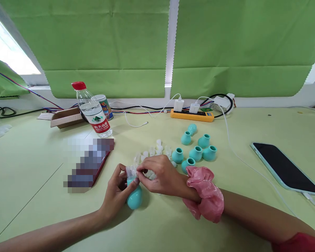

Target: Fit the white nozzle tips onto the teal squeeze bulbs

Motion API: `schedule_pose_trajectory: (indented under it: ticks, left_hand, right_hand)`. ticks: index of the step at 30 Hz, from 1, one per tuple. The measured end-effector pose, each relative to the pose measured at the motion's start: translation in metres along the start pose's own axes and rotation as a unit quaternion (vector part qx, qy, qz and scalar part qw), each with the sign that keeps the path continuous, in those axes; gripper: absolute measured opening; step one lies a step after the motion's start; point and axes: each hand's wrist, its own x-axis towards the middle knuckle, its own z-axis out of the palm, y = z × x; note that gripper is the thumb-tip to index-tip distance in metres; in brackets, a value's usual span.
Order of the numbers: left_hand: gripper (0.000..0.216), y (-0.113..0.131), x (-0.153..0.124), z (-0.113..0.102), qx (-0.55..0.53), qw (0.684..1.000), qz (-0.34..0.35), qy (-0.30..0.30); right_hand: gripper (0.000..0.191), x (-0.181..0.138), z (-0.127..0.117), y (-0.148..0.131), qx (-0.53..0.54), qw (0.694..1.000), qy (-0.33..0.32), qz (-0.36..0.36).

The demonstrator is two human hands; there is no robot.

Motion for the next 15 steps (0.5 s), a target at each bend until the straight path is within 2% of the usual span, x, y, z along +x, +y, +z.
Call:
schedule_pose_trajectory:
  ticks: [4, 9, 15]
  left_hand:
    - [0.027, -0.001, 0.000, 0.000, 0.001, 1.000, 0.000, 0.002]
    - [0.029, -0.002, -0.001, 0.000, 0.010, 1.000, -0.007, 0.008]
    - [0.026, -0.002, 0.002, -0.001, -0.012, 1.000, -0.017, 0.005]
  right_hand:
    - [0.015, 0.001, -0.002, 0.003, 0.034, 0.999, -0.022, -0.010]
    - [0.010, 0.000, -0.002, 0.011, 0.031, 0.998, -0.047, -0.041]
    - [0.009, 0.000, -0.001, 0.006, -0.066, 0.992, 0.008, -0.103]
